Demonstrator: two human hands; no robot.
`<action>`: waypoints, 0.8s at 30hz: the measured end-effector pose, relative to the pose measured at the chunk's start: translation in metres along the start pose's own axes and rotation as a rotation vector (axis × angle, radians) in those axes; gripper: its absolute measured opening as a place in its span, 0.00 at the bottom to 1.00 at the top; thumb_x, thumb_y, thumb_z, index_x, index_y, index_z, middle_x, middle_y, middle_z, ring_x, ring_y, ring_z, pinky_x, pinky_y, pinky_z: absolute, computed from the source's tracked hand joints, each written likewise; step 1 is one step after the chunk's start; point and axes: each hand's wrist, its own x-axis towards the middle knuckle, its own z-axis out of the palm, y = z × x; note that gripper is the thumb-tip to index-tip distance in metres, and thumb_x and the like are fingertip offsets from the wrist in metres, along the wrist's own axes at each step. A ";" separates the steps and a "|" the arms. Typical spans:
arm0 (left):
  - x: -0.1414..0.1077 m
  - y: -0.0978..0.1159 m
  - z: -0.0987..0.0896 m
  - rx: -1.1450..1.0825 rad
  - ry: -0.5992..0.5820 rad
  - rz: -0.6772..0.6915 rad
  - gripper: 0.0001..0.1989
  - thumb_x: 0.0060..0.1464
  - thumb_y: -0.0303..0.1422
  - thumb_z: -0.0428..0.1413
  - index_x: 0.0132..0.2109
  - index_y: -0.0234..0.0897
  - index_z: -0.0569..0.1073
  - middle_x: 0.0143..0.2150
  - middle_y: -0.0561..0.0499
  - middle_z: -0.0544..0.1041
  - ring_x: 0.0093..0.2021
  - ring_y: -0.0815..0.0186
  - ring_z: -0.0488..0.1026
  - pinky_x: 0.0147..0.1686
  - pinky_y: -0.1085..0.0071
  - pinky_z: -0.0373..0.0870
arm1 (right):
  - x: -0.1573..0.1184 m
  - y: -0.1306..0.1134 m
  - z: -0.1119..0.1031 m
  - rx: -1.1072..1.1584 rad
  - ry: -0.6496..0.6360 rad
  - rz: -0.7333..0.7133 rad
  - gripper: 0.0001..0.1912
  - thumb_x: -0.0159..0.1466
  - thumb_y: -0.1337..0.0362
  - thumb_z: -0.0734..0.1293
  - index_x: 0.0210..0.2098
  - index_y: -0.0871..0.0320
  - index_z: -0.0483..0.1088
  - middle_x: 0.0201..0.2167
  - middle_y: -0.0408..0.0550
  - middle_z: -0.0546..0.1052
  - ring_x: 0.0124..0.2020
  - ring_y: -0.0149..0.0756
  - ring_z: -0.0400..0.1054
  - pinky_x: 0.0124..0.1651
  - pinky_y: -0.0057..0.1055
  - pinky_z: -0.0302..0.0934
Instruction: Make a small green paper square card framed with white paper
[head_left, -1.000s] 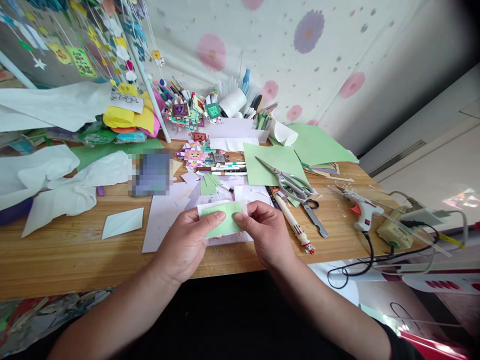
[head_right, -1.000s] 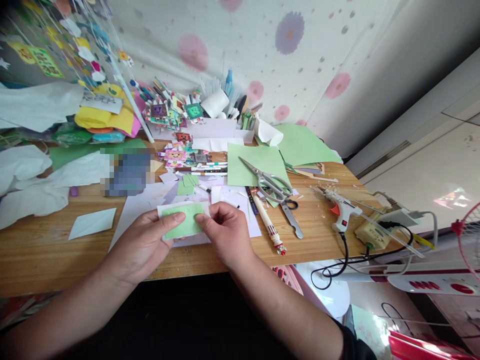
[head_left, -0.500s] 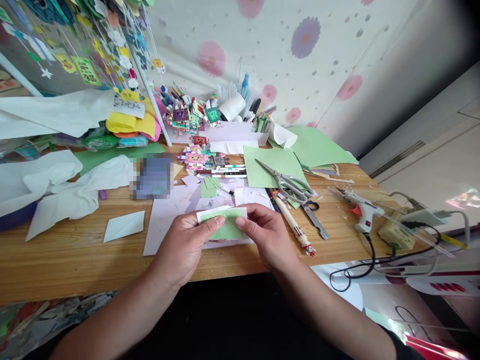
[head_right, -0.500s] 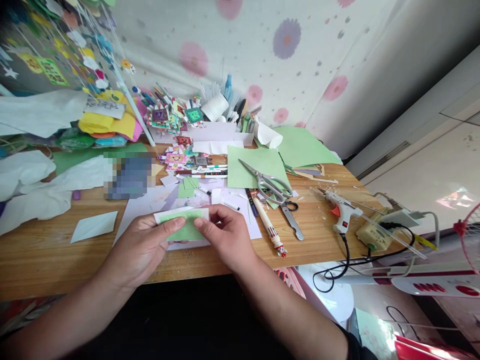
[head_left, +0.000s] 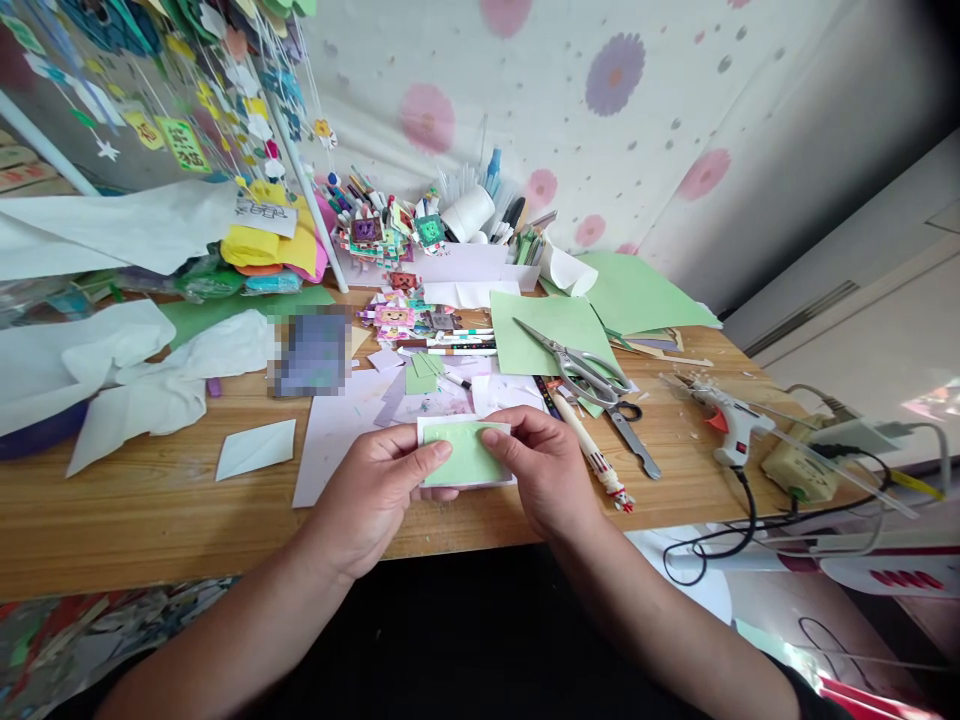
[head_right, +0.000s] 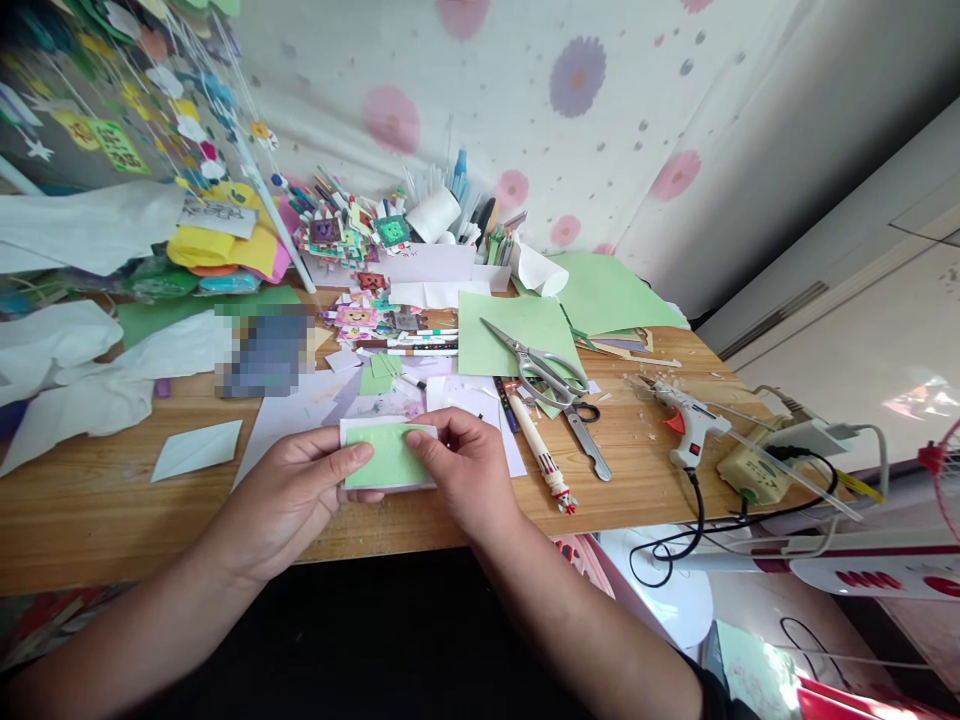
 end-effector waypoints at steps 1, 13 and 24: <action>0.000 -0.001 -0.002 0.029 0.002 0.021 0.13 0.47 0.34 0.65 0.42 0.36 0.81 0.41 0.44 0.82 0.37 0.59 0.77 0.30 0.70 0.75 | 0.000 -0.001 0.000 -0.035 -0.001 -0.019 0.04 0.56 0.62 0.73 0.28 0.56 0.76 0.24 0.41 0.74 0.25 0.30 0.64 0.29 0.28 0.57; -0.019 0.011 -0.032 1.165 0.087 1.357 0.25 0.51 0.21 0.60 0.51 0.57 0.76 0.47 0.56 0.81 0.50 0.60 0.74 0.52 0.61 0.72 | -0.008 -0.015 -0.017 -0.646 -0.162 -0.856 0.21 0.58 0.72 0.69 0.49 0.48 0.71 0.45 0.50 0.68 0.46 0.42 0.66 0.46 0.41 0.67; -0.015 0.003 -0.038 1.209 0.211 1.475 0.23 0.46 0.22 0.65 0.43 0.60 0.79 0.38 0.57 0.82 0.44 0.60 0.73 0.55 0.57 0.68 | -0.013 -0.028 -0.005 -0.731 -0.217 -1.139 0.11 0.62 0.69 0.65 0.41 0.55 0.76 0.39 0.52 0.73 0.45 0.45 0.68 0.48 0.46 0.68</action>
